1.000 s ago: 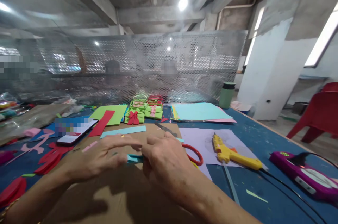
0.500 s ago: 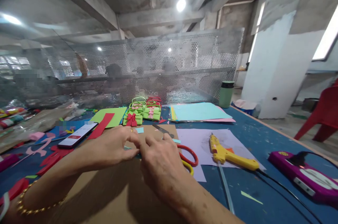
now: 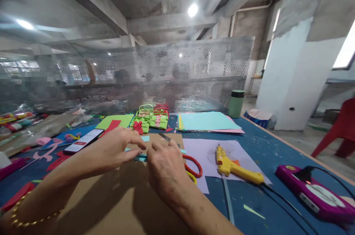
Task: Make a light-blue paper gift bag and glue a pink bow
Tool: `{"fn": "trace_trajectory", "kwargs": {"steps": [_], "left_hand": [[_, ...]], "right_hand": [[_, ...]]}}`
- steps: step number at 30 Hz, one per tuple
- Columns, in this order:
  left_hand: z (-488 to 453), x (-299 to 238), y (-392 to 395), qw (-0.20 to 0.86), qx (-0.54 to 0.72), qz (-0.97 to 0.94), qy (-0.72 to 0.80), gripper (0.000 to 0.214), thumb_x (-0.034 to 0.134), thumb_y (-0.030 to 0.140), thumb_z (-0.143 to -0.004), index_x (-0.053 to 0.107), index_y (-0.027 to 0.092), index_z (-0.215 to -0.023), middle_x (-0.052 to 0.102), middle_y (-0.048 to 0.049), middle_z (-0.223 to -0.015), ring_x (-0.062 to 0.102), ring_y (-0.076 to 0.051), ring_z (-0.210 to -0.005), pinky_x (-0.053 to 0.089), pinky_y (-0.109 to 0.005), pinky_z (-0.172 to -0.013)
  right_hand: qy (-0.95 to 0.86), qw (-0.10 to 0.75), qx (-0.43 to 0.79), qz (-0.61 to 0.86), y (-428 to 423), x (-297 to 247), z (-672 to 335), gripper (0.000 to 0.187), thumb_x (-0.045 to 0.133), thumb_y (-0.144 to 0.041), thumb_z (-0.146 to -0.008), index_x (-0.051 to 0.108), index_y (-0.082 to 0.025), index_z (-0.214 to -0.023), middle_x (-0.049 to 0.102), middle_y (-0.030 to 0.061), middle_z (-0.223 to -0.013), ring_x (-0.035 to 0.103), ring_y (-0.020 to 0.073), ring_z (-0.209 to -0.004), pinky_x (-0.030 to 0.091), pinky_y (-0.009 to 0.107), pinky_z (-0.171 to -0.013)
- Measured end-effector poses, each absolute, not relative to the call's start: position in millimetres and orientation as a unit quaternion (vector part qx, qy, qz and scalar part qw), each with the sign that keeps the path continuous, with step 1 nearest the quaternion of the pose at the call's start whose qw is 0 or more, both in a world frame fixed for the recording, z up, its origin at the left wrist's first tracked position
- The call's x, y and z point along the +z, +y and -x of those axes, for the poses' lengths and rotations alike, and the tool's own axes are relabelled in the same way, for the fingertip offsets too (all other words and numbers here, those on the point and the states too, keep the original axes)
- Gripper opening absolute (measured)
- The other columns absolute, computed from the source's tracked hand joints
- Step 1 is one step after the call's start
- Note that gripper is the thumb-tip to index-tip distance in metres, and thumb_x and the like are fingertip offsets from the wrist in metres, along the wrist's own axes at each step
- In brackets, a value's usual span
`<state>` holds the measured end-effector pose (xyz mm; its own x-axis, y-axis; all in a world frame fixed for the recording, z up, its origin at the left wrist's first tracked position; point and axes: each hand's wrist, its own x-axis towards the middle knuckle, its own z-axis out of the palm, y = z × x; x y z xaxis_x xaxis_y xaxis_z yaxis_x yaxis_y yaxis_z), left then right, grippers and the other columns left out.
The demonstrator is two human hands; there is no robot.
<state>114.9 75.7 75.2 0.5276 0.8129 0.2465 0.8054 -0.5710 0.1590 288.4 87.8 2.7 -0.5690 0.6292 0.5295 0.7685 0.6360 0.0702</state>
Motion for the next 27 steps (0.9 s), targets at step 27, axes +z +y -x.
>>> {"fn": "trace_trajectory", "kwargs": {"steps": [27], "left_hand": [[-155.4,71.9,92.8,-0.103,0.023,-0.851,0.515,0.018,0.062,0.006,-0.071,0.067,0.016,-0.056,0.068,-0.0108,-0.061,0.063,-0.025,-0.068,0.037,-0.037,-0.072]], "right_hand": [[-0.872,0.260,-0.120,0.397,99.8,-5.3,-289.8,0.014,0.062,-0.007,-0.079,0.068,-0.017,-0.087,0.071,0.0058,-0.089,0.059,0.0195,-0.072,0.027,0.036,-0.068]]}}
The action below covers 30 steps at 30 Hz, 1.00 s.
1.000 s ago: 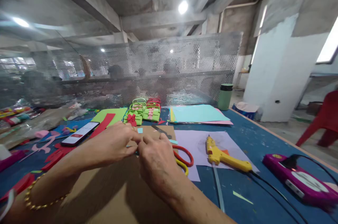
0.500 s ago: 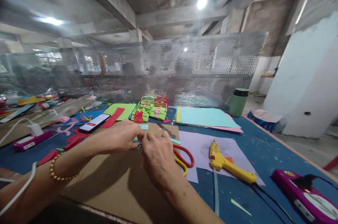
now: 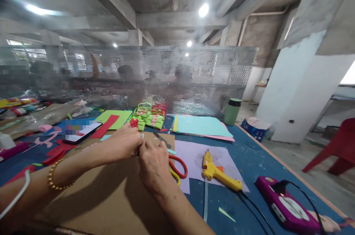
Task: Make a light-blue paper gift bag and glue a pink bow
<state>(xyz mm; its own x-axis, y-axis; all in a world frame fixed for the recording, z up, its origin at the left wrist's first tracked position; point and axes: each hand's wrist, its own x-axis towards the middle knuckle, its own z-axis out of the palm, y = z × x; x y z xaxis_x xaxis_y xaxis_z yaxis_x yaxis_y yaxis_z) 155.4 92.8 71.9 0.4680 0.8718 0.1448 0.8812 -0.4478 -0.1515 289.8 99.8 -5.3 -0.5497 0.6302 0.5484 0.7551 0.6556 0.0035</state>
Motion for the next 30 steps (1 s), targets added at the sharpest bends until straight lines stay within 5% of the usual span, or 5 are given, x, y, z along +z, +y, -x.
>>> {"fn": "trace_trajectory", "kwargs": {"steps": [11,16,20,26,30], "left_hand": [[-96.0,90.4,110.4,-0.007,-0.075,0.847,-0.525,0.021,0.059,0.017,-0.068,0.078,0.020,-0.077,0.071,-0.0031,-0.068,0.057,-0.016,-0.064,0.034,-0.027,-0.059],[-63.2,90.1,103.6,-0.173,-0.243,0.805,-0.512,0.019,0.060,0.021,-0.068,0.078,0.016,-0.075,0.069,-0.0014,-0.068,0.055,-0.013,-0.064,0.036,-0.025,-0.058],[-60.8,72.9,103.9,-0.277,-0.287,0.779,-0.484,0.017,0.061,0.021,-0.070,0.077,0.016,-0.074,0.068,-0.0010,-0.067,0.055,-0.013,-0.064,0.039,-0.024,-0.060],[-59.5,39.7,114.0,-0.472,-0.379,0.686,-0.403,0.012,0.074,0.028,-0.068,0.076,0.019,-0.075,0.073,-0.0014,-0.075,0.061,-0.014,-0.070,0.047,-0.026,-0.072],[-56.5,29.6,113.4,-0.497,-0.376,0.658,-0.422,0.012,0.079,0.032,-0.065,0.076,0.021,-0.069,0.073,-0.0024,-0.073,0.062,-0.015,-0.068,0.048,-0.026,-0.068]], "right_hand": [[-0.850,0.377,-0.036,0.365,108.0,15.1,-297.0,0.023,0.054,-0.020,-0.095,0.071,-0.018,-0.080,0.066,0.0036,-0.079,0.058,0.0138,-0.069,0.040,0.027,-0.064],[-0.793,0.462,0.237,0.319,107.6,46.4,-311.2,0.026,0.060,-0.037,-0.093,0.072,-0.018,-0.079,0.060,-0.0008,-0.067,0.054,0.0108,-0.055,0.044,0.024,-0.053],[-0.747,0.478,0.340,0.311,98.0,64.4,-324.2,0.027,0.069,-0.042,-0.088,0.074,-0.018,-0.078,0.061,-0.0001,-0.065,0.054,0.0110,-0.056,0.045,0.025,-0.053],[-0.703,0.519,0.360,0.325,80.1,80.3,-358.5,0.021,0.074,-0.040,-0.086,0.077,-0.020,-0.083,0.061,-0.0010,-0.060,0.052,0.0111,-0.054,0.041,0.025,-0.053],[-0.729,0.506,0.232,0.398,77.8,81.8,-398.9,0.023,0.066,-0.041,-0.092,0.075,-0.020,-0.090,0.061,-0.0013,-0.064,0.054,0.0121,-0.060,0.044,0.026,-0.062]]}}
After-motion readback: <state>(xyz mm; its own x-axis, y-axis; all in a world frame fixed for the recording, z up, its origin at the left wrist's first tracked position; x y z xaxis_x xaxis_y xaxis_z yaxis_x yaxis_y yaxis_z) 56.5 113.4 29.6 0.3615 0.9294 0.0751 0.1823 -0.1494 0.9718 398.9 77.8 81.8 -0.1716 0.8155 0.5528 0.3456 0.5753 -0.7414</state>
